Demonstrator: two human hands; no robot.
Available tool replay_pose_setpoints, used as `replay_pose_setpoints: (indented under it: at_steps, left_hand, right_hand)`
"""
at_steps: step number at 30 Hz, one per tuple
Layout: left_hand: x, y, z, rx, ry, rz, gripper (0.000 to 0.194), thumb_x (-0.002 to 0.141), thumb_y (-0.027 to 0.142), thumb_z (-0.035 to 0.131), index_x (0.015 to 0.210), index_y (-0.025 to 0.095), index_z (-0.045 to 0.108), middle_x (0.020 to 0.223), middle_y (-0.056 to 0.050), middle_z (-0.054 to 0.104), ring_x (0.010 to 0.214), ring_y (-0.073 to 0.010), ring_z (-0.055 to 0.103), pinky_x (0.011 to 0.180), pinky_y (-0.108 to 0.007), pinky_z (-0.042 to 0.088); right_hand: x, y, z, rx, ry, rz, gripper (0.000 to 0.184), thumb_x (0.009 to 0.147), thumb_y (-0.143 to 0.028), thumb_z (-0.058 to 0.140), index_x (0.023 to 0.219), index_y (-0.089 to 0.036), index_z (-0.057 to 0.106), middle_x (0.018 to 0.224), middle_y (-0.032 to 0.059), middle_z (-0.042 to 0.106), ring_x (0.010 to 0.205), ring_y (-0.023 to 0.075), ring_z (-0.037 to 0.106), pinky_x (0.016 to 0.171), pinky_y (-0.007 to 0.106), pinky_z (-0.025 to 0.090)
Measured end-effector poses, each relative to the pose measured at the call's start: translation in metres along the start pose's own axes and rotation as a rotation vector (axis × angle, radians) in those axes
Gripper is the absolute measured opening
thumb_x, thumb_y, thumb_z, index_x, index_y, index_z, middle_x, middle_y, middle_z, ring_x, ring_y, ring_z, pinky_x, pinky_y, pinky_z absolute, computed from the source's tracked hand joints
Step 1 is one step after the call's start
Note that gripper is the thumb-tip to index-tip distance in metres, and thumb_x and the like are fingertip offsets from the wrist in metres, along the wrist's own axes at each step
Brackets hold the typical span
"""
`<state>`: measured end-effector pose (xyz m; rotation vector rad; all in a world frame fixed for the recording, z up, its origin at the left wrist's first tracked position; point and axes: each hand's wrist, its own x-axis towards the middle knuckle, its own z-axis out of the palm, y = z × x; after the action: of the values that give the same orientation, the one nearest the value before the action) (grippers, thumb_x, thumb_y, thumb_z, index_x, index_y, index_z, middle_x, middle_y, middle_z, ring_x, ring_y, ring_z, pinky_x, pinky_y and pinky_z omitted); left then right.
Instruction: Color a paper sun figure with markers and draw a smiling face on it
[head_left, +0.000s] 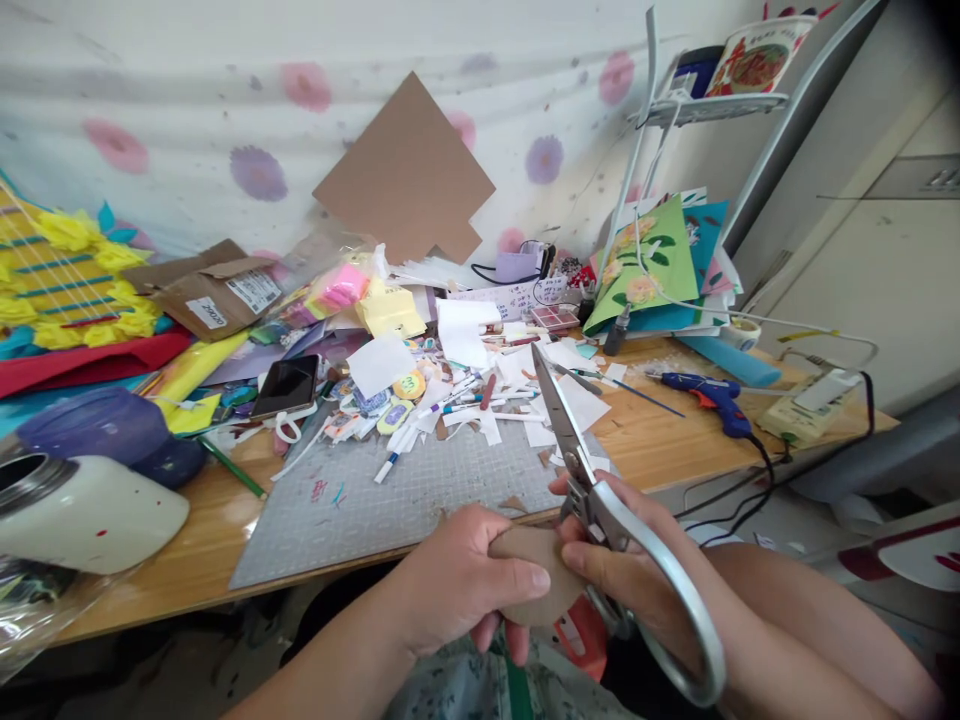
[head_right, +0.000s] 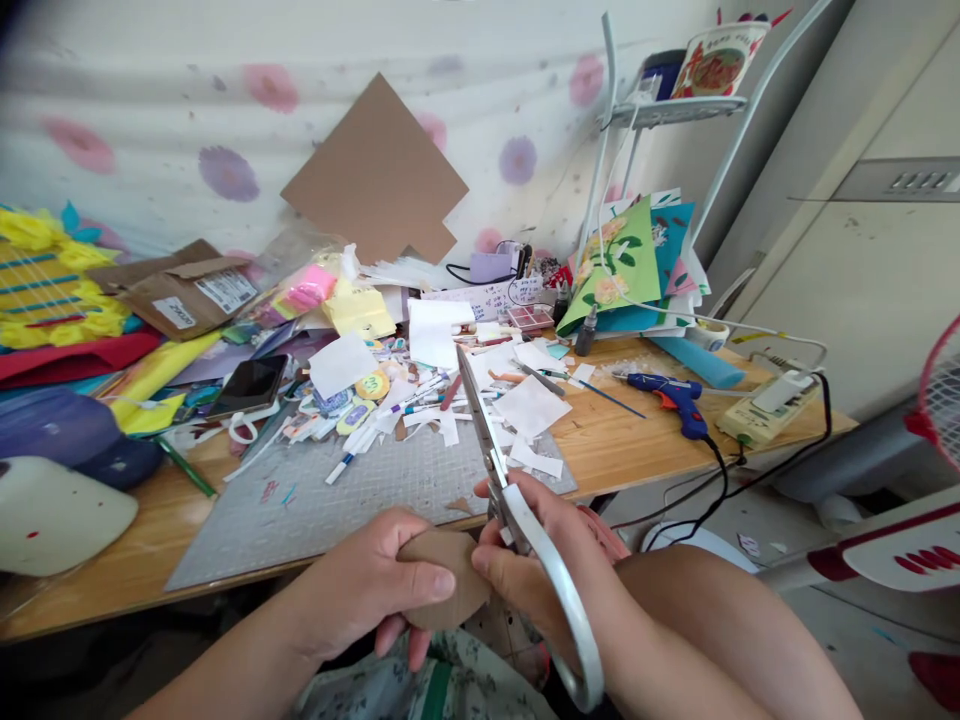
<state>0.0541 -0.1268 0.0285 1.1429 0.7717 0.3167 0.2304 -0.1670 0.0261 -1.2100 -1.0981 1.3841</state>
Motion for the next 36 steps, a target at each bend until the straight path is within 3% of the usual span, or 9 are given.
replay_pose_setpoints:
  at_steps: [2,5,7,11,16,19,23,28,36]
  left_hand:
    - [-0.003,-0.002,-0.002,-0.072,-0.010,0.054,0.029,0.069,0.034,0.071,0.085,0.013,0.060,0.055,0.001,0.061,0.042,-0.0092,0.057,0.030,-0.011,0.033]
    - [-0.005,-0.008,-0.005,-0.254,-0.072,0.187,0.073,0.049,0.031,0.088,0.112,0.019,0.053,0.075,-0.002,0.067,0.056,-0.0129,0.063,0.040,-0.015,0.045]
    - [-0.003,-0.015,-0.004,-0.356,-0.109,0.292,0.085,0.044,0.027,0.090,0.119,0.023,0.050,0.087,-0.003,0.068,0.060,-0.0128,0.063,0.048,-0.017,0.049]
    - [0.006,-0.028,0.001,-0.452,-0.051,0.457,0.071,0.054,0.027,0.087,0.118,0.022,0.055,0.098,-0.006,0.067,0.060,-0.0091,0.062,0.057,-0.019,0.049]
    - [0.012,-0.031,0.004,-0.572,-0.015,0.532,0.066,0.054,0.026,0.087,0.114,0.021,0.060,0.106,-0.008,0.066,0.095,-0.0204,0.061,0.083,-0.029,0.049]
    - [0.011,-0.029,0.004,-0.597,-0.024,0.532,0.061,0.054,0.026,0.086,0.109,0.019,0.062,0.109,-0.009,0.063,0.098,-0.0222,0.058,0.080,-0.030,0.050]
    - [0.008,-0.027,-0.001,-0.622,-0.050,0.545,0.058,0.055,0.028,0.086,0.108,0.017,0.063,0.108,-0.008,0.062,0.097,-0.0232,0.059,0.079,-0.031,0.051]
    - [0.007,-0.028,-0.004,-0.680,-0.204,0.498,0.058,0.061,0.036,0.082,0.110,0.013,0.063,0.102,-0.009,0.066,0.090,-0.0215,0.065,0.080,-0.030,0.052]
    - [0.013,-0.035,0.001,-0.697,-0.319,0.361,0.061,0.058,0.039,0.083,0.107,0.008,0.065,0.095,-0.013,0.071,0.076,-0.0216,0.070,0.066,-0.025,0.054]
  right_hand:
    - [0.001,0.003,0.003,0.104,0.004,0.034,0.042,0.066,-0.028,0.077,0.103,-0.022,0.059,0.067,-0.0050,0.059,0.055,0.0099,0.053,0.050,0.019,0.043]
    - [0.000,0.011,0.003,0.263,0.069,0.023,0.045,0.067,-0.026,0.079,0.107,-0.024,0.058,0.075,-0.0037,0.063,0.066,0.0118,0.058,0.059,0.020,0.047]
    - [0.000,0.015,0.006,0.350,0.077,-0.002,0.045,0.068,-0.029,0.078,0.108,-0.024,0.057,0.077,-0.0029,0.063,0.068,0.0141,0.060,0.061,0.023,0.049]
    - [-0.001,0.020,0.014,0.444,0.089,0.011,0.047,0.071,-0.032,0.076,0.112,-0.027,0.054,0.076,-0.0034,0.061,0.058,0.0142,0.057,0.053,0.026,0.048]
    - [-0.003,0.025,0.025,0.416,0.178,-0.031,0.044,0.070,-0.033,0.077,0.108,-0.026,0.057,0.077,-0.0023,0.061,0.068,0.0163,0.058,0.063,0.026,0.050]
    - [-0.005,0.026,0.031,0.438,0.163,-0.043,0.039,0.072,-0.031,0.075,0.107,-0.026,0.057,0.078,-0.0023,0.060,0.071,0.0174,0.058,0.069,0.029,0.049]
    - [-0.008,0.023,0.030,0.365,0.188,-0.034,0.040,0.073,-0.037,0.073,0.107,-0.026,0.055,0.078,-0.0016,0.060,0.064,0.0167,0.058,0.059,0.029,0.048]
    - [-0.005,0.017,0.012,0.167,0.205,-0.099,0.047,0.075,-0.037,0.074,0.113,-0.025,0.049,0.075,-0.0029,0.061,0.063,0.0135,0.060,0.057,0.024,0.049]
    - [-0.003,0.000,0.012,0.225,0.047,-0.173,0.045,0.077,-0.030,0.072,0.112,-0.026,0.043,0.076,-0.0026,0.063,0.050,0.0127,0.063,0.041,0.022,0.053]
